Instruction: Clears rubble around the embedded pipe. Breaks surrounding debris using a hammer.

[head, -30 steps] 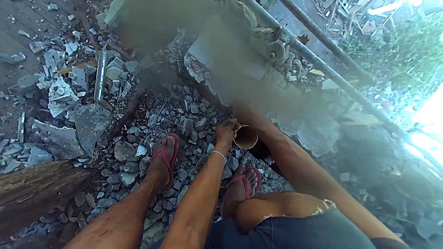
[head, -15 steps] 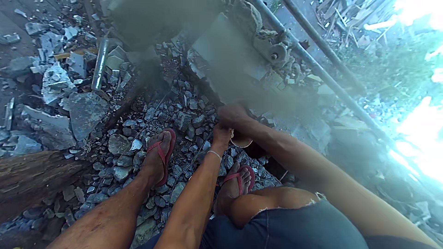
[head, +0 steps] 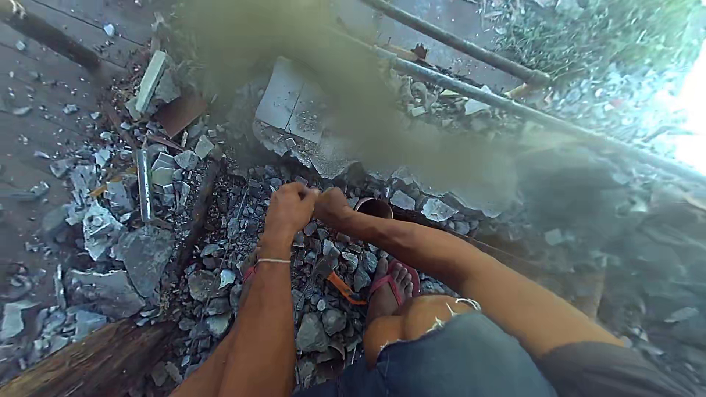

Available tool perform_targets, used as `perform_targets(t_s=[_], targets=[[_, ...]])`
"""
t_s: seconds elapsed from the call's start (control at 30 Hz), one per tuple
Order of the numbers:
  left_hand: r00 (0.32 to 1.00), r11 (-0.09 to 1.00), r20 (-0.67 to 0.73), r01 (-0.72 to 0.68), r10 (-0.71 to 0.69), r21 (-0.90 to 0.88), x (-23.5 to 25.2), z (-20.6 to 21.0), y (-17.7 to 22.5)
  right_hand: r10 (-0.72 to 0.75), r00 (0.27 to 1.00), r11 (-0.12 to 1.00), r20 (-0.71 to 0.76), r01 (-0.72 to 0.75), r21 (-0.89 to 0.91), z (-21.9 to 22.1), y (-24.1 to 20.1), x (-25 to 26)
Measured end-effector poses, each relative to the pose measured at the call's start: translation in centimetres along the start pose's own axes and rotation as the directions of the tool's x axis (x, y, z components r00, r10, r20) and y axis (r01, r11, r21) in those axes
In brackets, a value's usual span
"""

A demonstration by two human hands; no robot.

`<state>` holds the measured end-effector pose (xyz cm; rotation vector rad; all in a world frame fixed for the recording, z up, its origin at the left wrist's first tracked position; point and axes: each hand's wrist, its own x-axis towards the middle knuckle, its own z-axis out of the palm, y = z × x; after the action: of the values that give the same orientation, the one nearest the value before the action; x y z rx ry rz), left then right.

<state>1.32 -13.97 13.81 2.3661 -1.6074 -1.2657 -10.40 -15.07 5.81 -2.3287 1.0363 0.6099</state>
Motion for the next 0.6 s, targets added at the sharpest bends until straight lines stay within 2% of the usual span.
perform_targets(t_s=[0.07,0.17,0.27,0.37,0.47,0.6], targets=[[0.995,0.995,-0.073,-0.059,0.064,0.076,1.6,1.2,2.9,0.057,0.99,0.981,-0.126,-0.032,0.191,0.7,0.6,-0.3],[0.993,0.952,0.02,-0.115,0.115,0.282,4.3,4.2,5.6,0.151,0.97,0.928,-0.191,-0.072,0.364,1.9,0.7,-1.2],[0.988,0.876,0.09,-0.152,0.124,0.458,5.8,6.6,6.9,0.164,0.952,0.909,-0.259,-0.044,0.415,4.2,1.0,-2.3],[0.991,0.847,0.121,-0.108,0.052,0.521,5.9,7.0,7.8,0.174,0.981,0.857,-0.084,-0.108,0.505,4.0,1.0,-4.0],[0.988,0.85,0.15,-0.104,0.029,0.517,5.8,7.2,7.8,0.211,0.975,0.783,0.064,-0.208,0.587,4.1,0.9,-4.5],[0.988,0.825,0.154,-0.083,-0.005,0.559,6.2,8.3,7.8,0.168,0.984,0.767,0.053,-0.164,0.621,5.3,1.1,-4.3]])
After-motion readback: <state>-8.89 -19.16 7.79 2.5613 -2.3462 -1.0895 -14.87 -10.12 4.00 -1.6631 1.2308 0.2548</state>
